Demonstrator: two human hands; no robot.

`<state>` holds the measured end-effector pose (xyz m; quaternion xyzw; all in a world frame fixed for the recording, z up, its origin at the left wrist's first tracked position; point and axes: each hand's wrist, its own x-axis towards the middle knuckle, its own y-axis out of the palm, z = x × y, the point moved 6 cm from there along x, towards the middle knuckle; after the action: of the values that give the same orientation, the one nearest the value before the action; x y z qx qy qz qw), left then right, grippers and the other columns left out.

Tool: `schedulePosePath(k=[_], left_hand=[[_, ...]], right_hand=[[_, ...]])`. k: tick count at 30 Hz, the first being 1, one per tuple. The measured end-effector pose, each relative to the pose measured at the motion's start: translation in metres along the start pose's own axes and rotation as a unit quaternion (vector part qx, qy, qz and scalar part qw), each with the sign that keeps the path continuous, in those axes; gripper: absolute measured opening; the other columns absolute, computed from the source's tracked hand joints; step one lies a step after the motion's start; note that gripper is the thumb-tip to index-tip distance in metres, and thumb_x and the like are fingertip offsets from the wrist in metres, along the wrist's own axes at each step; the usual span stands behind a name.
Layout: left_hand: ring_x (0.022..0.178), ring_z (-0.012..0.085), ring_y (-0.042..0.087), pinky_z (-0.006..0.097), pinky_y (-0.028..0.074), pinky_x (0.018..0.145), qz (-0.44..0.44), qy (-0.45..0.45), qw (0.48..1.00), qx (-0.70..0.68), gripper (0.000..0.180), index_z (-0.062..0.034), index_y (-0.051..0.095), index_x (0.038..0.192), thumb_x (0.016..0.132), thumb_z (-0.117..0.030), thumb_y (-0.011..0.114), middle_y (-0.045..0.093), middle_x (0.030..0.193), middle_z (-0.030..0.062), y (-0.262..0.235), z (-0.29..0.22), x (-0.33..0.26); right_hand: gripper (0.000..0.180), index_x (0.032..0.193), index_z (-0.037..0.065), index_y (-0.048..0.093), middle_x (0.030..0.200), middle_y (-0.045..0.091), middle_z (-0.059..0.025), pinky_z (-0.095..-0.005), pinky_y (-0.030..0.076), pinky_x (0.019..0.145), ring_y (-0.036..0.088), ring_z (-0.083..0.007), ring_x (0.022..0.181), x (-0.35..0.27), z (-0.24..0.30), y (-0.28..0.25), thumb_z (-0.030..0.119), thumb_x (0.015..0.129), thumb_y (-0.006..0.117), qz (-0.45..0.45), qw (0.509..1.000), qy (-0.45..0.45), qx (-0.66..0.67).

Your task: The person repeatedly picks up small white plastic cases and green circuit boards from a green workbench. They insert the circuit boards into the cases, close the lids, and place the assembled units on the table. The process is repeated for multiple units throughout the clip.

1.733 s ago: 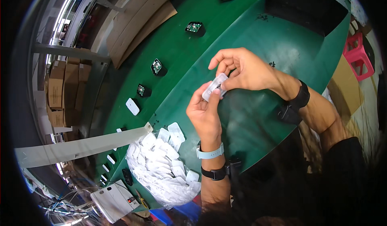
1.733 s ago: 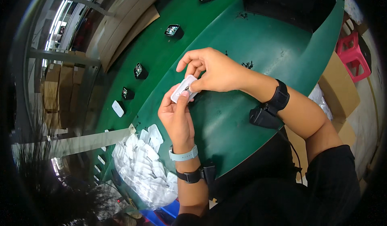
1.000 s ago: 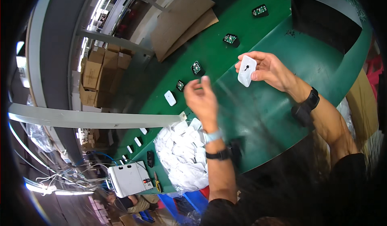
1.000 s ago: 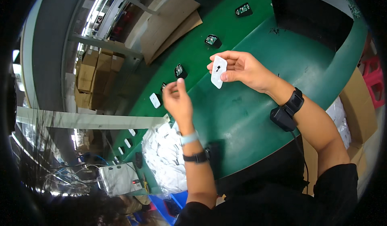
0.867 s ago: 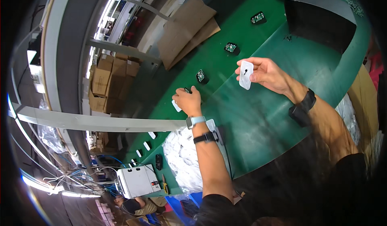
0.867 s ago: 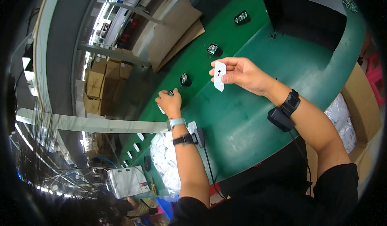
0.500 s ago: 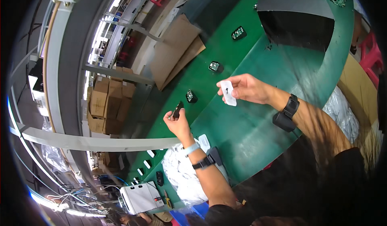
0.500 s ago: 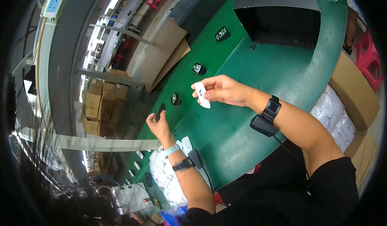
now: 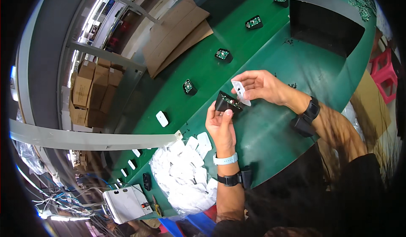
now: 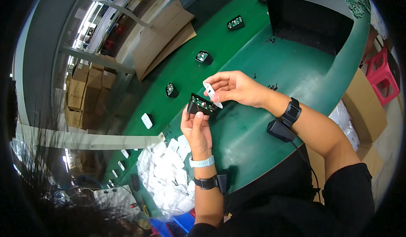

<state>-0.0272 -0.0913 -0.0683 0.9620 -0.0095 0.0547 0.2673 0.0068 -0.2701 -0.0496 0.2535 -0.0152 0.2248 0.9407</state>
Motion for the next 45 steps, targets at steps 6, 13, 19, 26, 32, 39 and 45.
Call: schedulePosePath(k=[6, 13, 19, 26, 32, 39, 45], left_hand=[[0.113, 0.0231, 0.063, 0.034, 0.052, 0.097, 0.013, 0.022, 0.995, 0.093, 0.046, 0.0081, 0.055, 0.128, 0.085, 0.007, 0.072, 0.064, 0.122, 0.0171, 0.004, 0.005, -0.001], [0.114, 0.0243, 0.063, 0.036, 0.052, 0.098, 0.01, 0.002, 0.995, 0.099, 0.044, 0.0092, 0.055, 0.127, 0.086, 0.007, 0.071, 0.064, 0.122, 0.0191, 0.004, 0.008, -0.002], [0.113, 0.0244, 0.063, 0.035, 0.053, 0.095, 0.022, 0.0, 0.994, 0.107, 0.044, 0.0081, 0.054, 0.126, 0.086, 0.007, 0.072, 0.062, 0.125, 0.0204, 0.004, 0.007, -0.004], [0.113, 0.0252, 0.063, 0.036, 0.053, 0.097, 0.024, 0.001, 0.993, 0.119, 0.044, 0.0078, 0.055, 0.127, 0.087, 0.006, 0.071, 0.061, 0.128, 0.0199, 0.005, 0.011, -0.004], [0.116, 0.0238, 0.061, 0.036, 0.051, 0.1, 0.024, 0.001, 0.994, 0.102, 0.045, 0.007, 0.056, 0.129, 0.087, 0.002, 0.071, 0.062, 0.127, 0.0165, 0.005, 0.01, -0.003], [0.118, 0.0238, 0.059, 0.039, 0.05, 0.102, 0.038, 0.034, 0.995, 0.09, 0.045, 0.0063, 0.056, 0.128, 0.086, 0.002, 0.072, 0.058, 0.13, 0.0147, 0.007, 0.007, -0.004], [0.12, 0.0237, 0.058, 0.039, 0.048, 0.104, 0.045, 0.047, 0.992, 0.111, 0.046, 0.0062, 0.056, 0.128, 0.085, 0.003, 0.073, 0.054, 0.131, 0.0127, 0.01, 0.006, -0.004]], right_hand=[[0.05, 0.131, -0.005, 0.058, 0.113, 0.068, -0.0124, -0.0292, 0.057, 0.088, 0.066, -0.015, 0.1, 0.0, -0.01, 0.004, -0.002, 0.084, 0.076, 0.009, 0.999, 0.007, -0.047], [0.053, 0.131, -0.007, 0.058, 0.112, 0.068, -0.0131, -0.028, 0.058, 0.086, 0.067, -0.0138, 0.096, -0.002, -0.012, 0.003, -0.002, 0.082, 0.078, -0.005, 0.998, 0.016, -0.067], [0.053, 0.13, -0.007, 0.06, 0.111, 0.068, -0.0133, -0.0273, 0.058, 0.086, 0.067, -0.0135, 0.095, -0.003, -0.005, 0.007, -0.004, 0.081, 0.079, -0.016, 0.996, 0.014, -0.083], [0.051, 0.128, 0.003, 0.066, 0.108, 0.07, -0.0088, -0.032, 0.058, 0.087, 0.068, -0.0166, 0.098, -0.006, -0.006, 0.002, -0.001, 0.079, 0.082, -0.005, 0.993, -0.04, -0.108], [0.049, 0.122, 0.004, 0.07, 0.112, 0.072, -0.0125, -0.0315, 0.055, 0.089, 0.069, -0.0183, 0.101, -0.008, 0.01, 0.012, 0.007, 0.076, 0.085, -0.015, 0.947, -0.16, -0.276], [0.045, 0.116, 0.002, 0.072, 0.113, 0.073, -0.0153, -0.0315, 0.054, 0.092, 0.07, -0.0221, 0.102, -0.011, 0.017, 0.013, 0.008, 0.073, 0.087, -0.024, 0.952, -0.156, -0.264], [0.044, 0.113, 0.002, 0.074, 0.114, 0.072, -0.0151, -0.0318, 0.055, 0.091, 0.071, -0.0231, 0.101, -0.014, 0.016, 0.011, 0.007, 0.071, 0.087, -0.031, 0.943, -0.185, -0.276]])
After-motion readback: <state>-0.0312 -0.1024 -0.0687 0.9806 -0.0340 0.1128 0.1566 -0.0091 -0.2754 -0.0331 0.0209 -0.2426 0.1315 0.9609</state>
